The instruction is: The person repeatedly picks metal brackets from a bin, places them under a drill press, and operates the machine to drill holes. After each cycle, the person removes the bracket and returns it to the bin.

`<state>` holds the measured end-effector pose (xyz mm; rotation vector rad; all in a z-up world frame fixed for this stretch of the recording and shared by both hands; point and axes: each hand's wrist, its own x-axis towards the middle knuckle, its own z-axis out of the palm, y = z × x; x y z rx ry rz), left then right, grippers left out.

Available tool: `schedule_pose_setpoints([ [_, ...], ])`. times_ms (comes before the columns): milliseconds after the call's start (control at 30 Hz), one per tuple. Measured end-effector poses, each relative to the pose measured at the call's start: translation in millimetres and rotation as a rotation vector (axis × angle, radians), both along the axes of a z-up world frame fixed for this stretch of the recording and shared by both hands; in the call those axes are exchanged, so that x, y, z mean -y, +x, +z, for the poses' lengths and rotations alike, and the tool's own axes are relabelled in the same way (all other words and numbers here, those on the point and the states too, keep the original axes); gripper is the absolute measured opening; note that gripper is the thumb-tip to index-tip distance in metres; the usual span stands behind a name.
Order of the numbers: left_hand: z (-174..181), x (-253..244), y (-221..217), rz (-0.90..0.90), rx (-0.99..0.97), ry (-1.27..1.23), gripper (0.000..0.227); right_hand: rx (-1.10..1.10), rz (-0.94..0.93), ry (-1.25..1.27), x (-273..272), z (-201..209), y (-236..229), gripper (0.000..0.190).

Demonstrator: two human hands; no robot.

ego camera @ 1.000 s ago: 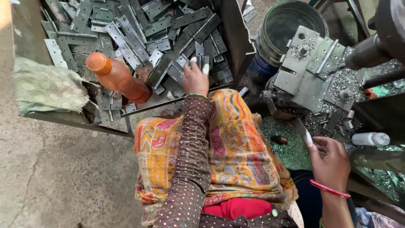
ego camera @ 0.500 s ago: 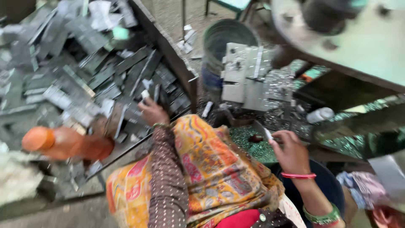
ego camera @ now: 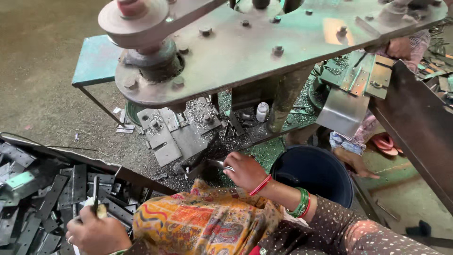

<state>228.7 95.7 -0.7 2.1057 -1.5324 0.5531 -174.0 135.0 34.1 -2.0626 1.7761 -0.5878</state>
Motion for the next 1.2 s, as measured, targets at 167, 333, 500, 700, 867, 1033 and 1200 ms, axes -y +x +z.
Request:
schedule_pose_setpoints([
  [167,46,25,-91,-0.146,-0.002,-0.004,0.018,-0.005,-0.008,0.04,1,-1,0,0.024],
  [333,35,53,-212,-0.403,0.271,0.288,0.037,0.012,-0.018,0.019,-4,-3,-1,0.024],
  [500,26,39,-234,-0.51,0.144,0.529,0.062,0.019,-0.007,0.039,1,-4,-2,0.023],
  [700,16,29,-234,-0.456,0.159,0.281,0.063,-0.008,-0.008,0.1,3,-2,0,0.028],
  [867,3,54,-242,-0.464,0.251,0.497,0.044,-0.024,-0.025,0.156,7,-1,1,0.031],
  [1033,0,84,-239,-0.499,0.114,0.408,0.042,0.022,-0.017,-0.026,2,-6,-4,0.034],
  [1200,-2,66,-240,-0.49,0.075,0.317,0.044,-0.024,-0.015,0.059,3,2,-4,0.034],
])
